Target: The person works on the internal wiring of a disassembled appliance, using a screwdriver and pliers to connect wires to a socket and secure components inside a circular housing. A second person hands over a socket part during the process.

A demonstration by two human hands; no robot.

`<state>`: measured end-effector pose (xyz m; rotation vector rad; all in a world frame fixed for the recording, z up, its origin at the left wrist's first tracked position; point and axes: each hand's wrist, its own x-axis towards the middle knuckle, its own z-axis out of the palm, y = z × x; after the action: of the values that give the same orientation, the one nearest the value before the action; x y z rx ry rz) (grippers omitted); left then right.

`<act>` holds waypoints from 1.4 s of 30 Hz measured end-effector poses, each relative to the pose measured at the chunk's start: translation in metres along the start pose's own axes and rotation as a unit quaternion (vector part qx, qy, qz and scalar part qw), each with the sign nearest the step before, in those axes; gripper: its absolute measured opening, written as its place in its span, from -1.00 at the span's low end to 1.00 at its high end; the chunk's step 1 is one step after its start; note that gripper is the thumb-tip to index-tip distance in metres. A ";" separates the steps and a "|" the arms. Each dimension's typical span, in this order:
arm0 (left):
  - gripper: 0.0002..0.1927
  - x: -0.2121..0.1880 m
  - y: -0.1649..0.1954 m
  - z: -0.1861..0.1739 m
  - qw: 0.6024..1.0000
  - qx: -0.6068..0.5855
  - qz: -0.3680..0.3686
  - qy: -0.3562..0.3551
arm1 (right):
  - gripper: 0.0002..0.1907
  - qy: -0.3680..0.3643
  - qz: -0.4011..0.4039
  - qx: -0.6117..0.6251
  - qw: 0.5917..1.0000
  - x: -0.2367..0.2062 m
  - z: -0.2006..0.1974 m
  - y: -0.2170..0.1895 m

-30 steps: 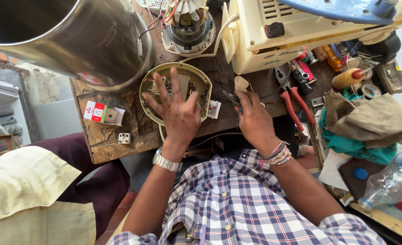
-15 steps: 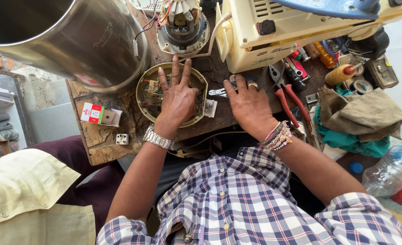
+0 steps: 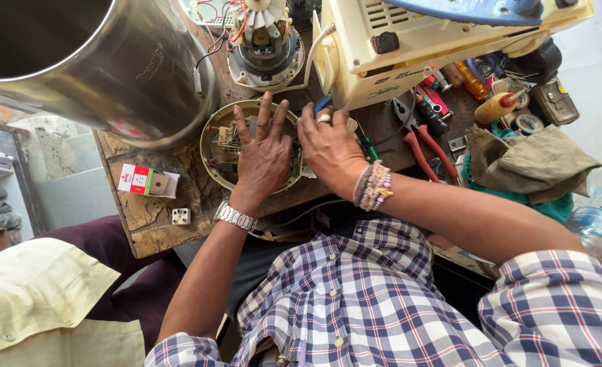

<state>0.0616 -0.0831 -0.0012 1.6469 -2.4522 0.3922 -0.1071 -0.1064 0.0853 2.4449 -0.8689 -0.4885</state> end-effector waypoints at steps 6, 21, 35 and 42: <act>-0.79 -0.001 0.000 0.002 0.998 0.027 -0.008 0.048 | -0.43 -0.014 -0.003 -0.066 0.998 0.013 -0.010 -0.018; -0.79 -0.001 0.000 0.005 0.999 -0.026 -0.025 0.011 | -0.61 0.007 -0.039 -0.092 0.995 0.012 0.025 -0.032; -0.90 0.001 -0.009 -0.001 0.984 -0.173 -0.037 0.016 | -0.65 0.124 0.063 0.033 0.990 0.001 0.044 -0.037; -0.89 0.000 -0.008 0.002 0.986 -0.162 -0.034 0.018 | -0.61 0.122 0.075 -0.004 0.990 0.003 0.043 -0.039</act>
<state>0.0690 -0.0865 -0.0022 1.5629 -2.2781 0.0092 -0.1062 -0.0962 0.0281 2.3479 -0.9332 -0.1344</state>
